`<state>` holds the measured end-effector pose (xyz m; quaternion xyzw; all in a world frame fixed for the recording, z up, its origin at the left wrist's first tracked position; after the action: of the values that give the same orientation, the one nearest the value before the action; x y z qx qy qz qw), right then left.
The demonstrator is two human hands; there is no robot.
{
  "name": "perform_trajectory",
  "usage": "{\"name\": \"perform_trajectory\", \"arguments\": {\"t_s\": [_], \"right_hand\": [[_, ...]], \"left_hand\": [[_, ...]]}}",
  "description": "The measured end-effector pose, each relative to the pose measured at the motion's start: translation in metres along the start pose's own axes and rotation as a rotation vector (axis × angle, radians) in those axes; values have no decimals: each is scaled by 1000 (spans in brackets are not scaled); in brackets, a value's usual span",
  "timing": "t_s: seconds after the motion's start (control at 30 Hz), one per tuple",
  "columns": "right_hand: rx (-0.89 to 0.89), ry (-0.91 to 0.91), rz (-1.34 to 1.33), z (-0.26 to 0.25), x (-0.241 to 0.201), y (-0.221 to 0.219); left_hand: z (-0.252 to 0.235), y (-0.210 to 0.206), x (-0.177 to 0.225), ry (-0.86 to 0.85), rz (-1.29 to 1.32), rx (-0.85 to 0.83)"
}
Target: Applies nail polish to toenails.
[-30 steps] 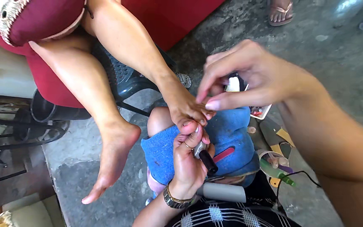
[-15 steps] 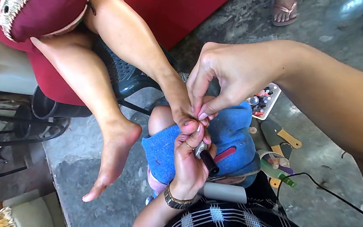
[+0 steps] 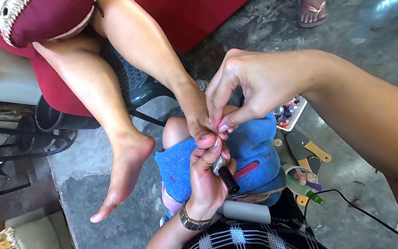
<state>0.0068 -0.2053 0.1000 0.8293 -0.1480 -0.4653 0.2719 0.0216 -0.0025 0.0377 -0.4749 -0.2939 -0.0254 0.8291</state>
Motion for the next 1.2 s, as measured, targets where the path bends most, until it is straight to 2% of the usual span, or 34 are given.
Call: {"name": "perform_trajectory", "arguments": {"t_s": [0.2, 0.27, 0.33, 0.43, 0.47, 0.53, 0.67, 0.97, 1.07, 1.2], "right_hand": [[-34, -16, -63, 4, 2, 1], [28, -56, -52, 4, 2, 2], [132, -38, -125, 9, 0, 10], [424, 41, -330, 20, -10, 17], [452, 55, -362, 25, -14, 18], [391, 78, -275, 29, -16, 16], [191, -12, -97, 26, -6, 2], [39, -57, -14, 4, -2, -4], [65, -41, 37, 5, -8, -2], [255, 44, 114, 20, -44, 0]], "left_hand": [[0, 1, -1, -22, -8, -12], [1, 1, 0, -25, -20, -16], [2, 2, 0, -30, -46, -16], [3, 4, 1, -43, -88, -18], [3, 4, 1, -41, -96, -19], [3, 4, 2, -43, -97, -24], [2, 1, 0, -60, -95, -32], [2, 2, 0, -61, -110, -8], [4, 4, 1, -78, -133, -43], [10, 5, 6, -78, -117, -146]]}}
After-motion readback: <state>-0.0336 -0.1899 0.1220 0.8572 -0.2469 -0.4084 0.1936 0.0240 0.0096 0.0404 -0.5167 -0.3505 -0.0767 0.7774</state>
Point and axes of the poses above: each hand's wrist, its own z-axis away from the middle knuckle, its own y-axis out of the back of the hand, x = y × z, the point moved 3 cm from there along -z, towards the middle knuckle, and after that the axes turned 1 degree about x, right-handed, at the moved point
